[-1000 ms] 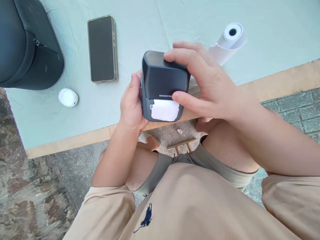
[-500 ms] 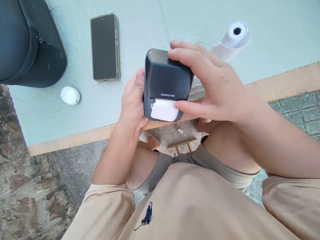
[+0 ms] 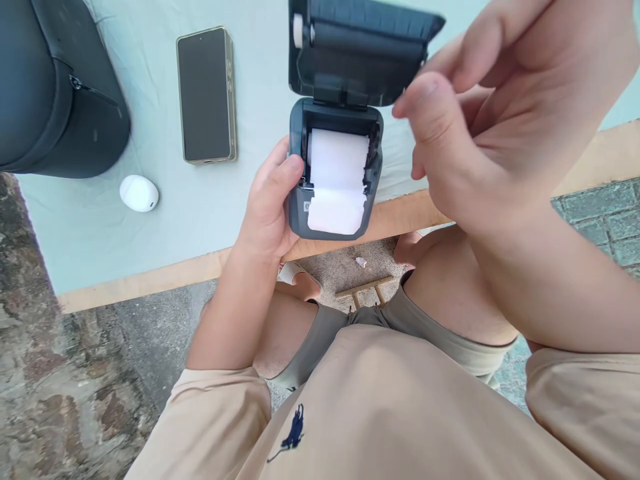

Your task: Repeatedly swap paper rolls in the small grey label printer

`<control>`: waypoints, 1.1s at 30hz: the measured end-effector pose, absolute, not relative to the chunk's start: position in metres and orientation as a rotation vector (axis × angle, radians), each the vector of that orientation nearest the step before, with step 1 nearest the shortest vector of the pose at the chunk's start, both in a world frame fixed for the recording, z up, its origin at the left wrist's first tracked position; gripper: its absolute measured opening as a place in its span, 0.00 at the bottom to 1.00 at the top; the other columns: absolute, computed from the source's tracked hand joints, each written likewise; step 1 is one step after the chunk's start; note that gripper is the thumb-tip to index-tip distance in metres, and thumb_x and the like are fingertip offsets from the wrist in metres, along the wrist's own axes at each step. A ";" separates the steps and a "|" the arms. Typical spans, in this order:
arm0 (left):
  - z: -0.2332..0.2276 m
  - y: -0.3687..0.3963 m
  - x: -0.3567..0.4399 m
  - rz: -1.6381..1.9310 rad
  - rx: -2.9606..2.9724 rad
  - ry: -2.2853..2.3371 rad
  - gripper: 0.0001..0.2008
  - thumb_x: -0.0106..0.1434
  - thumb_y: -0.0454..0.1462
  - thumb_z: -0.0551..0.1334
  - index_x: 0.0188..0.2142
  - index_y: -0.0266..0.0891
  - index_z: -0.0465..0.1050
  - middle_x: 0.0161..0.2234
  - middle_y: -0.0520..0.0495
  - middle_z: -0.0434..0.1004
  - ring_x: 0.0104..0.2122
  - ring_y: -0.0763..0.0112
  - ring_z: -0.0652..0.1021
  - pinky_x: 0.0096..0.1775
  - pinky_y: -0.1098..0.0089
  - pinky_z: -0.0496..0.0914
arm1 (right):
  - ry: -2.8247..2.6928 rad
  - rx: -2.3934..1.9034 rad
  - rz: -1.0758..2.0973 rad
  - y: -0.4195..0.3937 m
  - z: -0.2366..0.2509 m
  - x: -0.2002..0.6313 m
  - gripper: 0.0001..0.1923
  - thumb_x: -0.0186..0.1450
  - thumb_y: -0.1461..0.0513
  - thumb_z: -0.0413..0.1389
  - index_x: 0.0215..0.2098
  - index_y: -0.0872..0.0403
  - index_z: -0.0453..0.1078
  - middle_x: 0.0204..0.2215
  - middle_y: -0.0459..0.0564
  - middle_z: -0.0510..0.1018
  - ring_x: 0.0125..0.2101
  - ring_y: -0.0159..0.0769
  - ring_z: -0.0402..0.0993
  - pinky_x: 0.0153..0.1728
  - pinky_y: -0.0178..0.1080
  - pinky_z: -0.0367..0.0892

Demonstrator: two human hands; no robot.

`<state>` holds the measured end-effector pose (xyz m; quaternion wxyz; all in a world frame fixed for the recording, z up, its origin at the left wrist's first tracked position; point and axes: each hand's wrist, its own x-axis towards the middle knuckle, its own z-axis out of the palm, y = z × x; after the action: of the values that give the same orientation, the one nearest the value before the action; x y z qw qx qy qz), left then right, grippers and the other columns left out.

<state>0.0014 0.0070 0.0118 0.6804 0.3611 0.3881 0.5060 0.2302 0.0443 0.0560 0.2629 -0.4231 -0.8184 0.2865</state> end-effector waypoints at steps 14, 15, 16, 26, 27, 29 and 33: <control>0.009 0.008 0.002 1.154 0.920 0.751 0.19 0.62 0.49 0.62 0.48 0.42 0.74 0.45 0.46 0.79 0.44 0.59 0.78 0.42 0.62 0.75 | -2.502 -1.567 0.308 0.038 0.068 0.179 0.17 0.58 0.53 0.55 0.45 0.46 0.70 0.28 0.48 0.75 0.25 0.38 0.64 0.24 0.40 0.49; 0.009 0.007 0.002 1.140 0.918 0.760 0.18 0.63 0.49 0.62 0.48 0.42 0.74 0.46 0.46 0.78 0.43 0.59 0.78 0.40 0.61 0.74 | -2.514 -1.555 0.252 0.038 0.067 0.179 0.17 0.57 0.53 0.55 0.45 0.46 0.70 0.26 0.48 0.73 0.23 0.36 0.60 0.23 0.39 0.46; 0.009 0.006 0.002 1.126 0.920 0.784 0.18 0.63 0.49 0.62 0.48 0.43 0.74 0.45 0.45 0.78 0.43 0.59 0.78 0.39 0.61 0.74 | -2.521 -1.525 0.207 0.039 0.066 0.180 0.16 0.57 0.54 0.56 0.44 0.46 0.71 0.24 0.48 0.72 0.21 0.34 0.56 0.21 0.38 0.43; 0.006 0.005 0.000 1.142 0.887 0.806 0.16 0.61 0.49 0.63 0.43 0.44 0.76 0.37 0.48 0.77 0.32 0.68 0.76 0.28 0.68 0.67 | -2.220 -1.217 0.821 0.030 0.080 0.192 0.16 0.56 0.62 0.59 0.43 0.49 0.69 0.39 0.44 0.78 0.25 0.27 0.68 0.22 0.38 0.58; 0.007 0.004 0.000 1.144 0.865 0.812 0.15 0.62 0.48 0.63 0.43 0.43 0.75 0.36 0.49 0.77 0.31 0.70 0.76 0.29 0.69 0.68 | -2.123 -1.161 0.933 0.027 0.084 0.197 0.16 0.56 0.63 0.61 0.43 0.49 0.69 0.41 0.44 0.77 0.26 0.27 0.70 0.21 0.37 0.58; 0.008 0.004 0.000 1.163 0.828 0.821 0.14 0.63 0.47 0.62 0.43 0.42 0.75 0.37 0.50 0.77 0.34 0.70 0.77 0.32 0.69 0.70 | -1.882 -1.099 1.128 0.025 0.090 0.207 0.17 0.55 0.63 0.64 0.43 0.48 0.69 0.44 0.44 0.76 0.34 0.30 0.75 0.22 0.35 0.64; 0.012 0.004 0.000 1.164 0.793 0.819 0.14 0.62 0.48 0.64 0.42 0.43 0.73 0.41 0.48 0.77 0.42 0.64 0.79 0.41 0.65 0.74 | -1.529 -1.126 1.295 0.036 0.081 0.232 0.18 0.62 0.45 0.57 0.46 0.40 0.71 0.42 0.39 0.75 0.24 0.24 0.65 0.18 0.35 0.60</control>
<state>0.0005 0.0039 0.0117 0.6864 0.3540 0.3655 0.5196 0.2319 0.0363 0.0813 0.4090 -0.4470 -0.6071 0.5141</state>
